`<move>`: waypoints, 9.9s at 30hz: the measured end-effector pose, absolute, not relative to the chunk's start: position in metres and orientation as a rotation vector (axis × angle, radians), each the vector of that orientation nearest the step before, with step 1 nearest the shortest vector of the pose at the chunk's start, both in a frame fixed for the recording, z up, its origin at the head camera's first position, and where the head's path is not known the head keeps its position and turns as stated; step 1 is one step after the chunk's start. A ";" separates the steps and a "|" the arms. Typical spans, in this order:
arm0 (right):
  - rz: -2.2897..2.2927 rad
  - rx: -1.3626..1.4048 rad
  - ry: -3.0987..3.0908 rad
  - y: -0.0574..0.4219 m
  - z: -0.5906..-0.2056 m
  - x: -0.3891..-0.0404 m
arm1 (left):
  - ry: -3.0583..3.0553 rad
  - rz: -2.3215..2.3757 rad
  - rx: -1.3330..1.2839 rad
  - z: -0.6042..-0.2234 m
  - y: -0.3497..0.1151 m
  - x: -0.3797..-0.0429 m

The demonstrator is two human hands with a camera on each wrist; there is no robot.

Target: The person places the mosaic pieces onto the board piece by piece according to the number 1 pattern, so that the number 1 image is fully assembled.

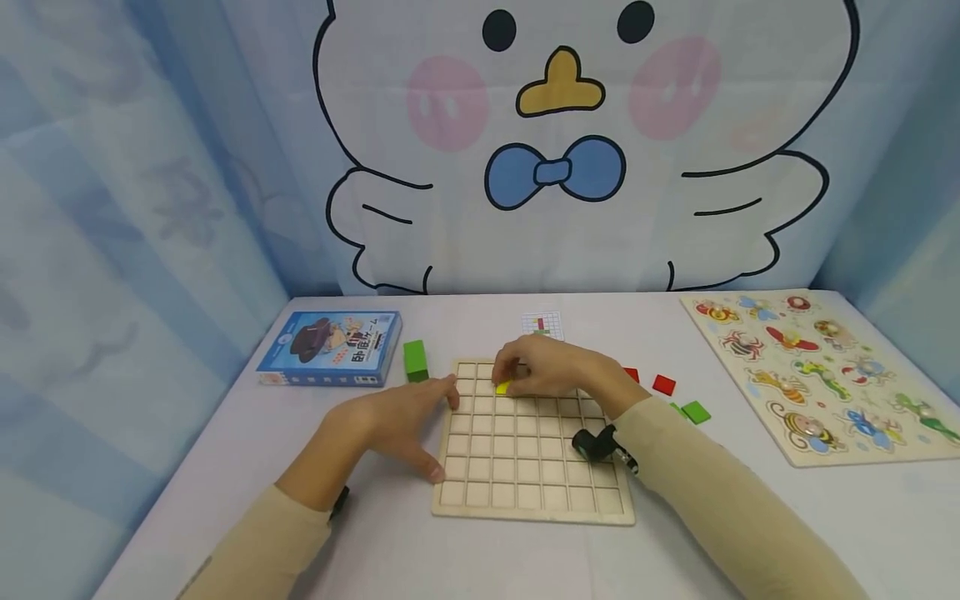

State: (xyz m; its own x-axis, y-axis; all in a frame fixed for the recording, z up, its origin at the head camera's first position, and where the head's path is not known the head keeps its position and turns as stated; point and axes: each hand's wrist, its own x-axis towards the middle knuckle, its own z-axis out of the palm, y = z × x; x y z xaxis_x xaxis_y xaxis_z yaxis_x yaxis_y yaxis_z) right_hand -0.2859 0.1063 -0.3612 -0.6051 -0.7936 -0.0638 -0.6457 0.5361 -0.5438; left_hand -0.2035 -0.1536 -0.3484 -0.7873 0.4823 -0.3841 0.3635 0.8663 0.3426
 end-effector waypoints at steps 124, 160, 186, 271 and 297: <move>-0.680 -0.625 2.849 0.306 -0.371 -0.252 | 2.593 0.273 0.584 -0.350 -0.142 -0.210; -0.904 -0.773 2.822 0.302 -0.356 -0.245 | 2.600 0.279 0.522 -0.356 -0.137 -0.205; -1.257 -0.913 2.573 0.253 -0.335 -0.255 | 2.598 0.221 0.515 -0.349 -0.142 -0.206; -1.042 -1.006 2.403 0.160 -0.362 -0.294 | 2.571 0.251 0.459 -0.343 -0.134 -0.212; -0.855 -1.027 2.496 0.154 -0.364 -0.283 | 2.576 0.280 0.518 -0.346 -0.136 -0.213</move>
State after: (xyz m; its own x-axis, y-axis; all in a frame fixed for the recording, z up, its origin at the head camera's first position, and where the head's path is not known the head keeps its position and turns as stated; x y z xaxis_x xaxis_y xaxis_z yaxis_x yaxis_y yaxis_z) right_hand -0.2826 0.1541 -0.3638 -0.6953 -0.7165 -0.0557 -0.5318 0.5651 -0.6308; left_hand -0.2129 -0.1355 -0.3458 -0.8056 0.4098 -0.4279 0.3084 0.9067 0.2876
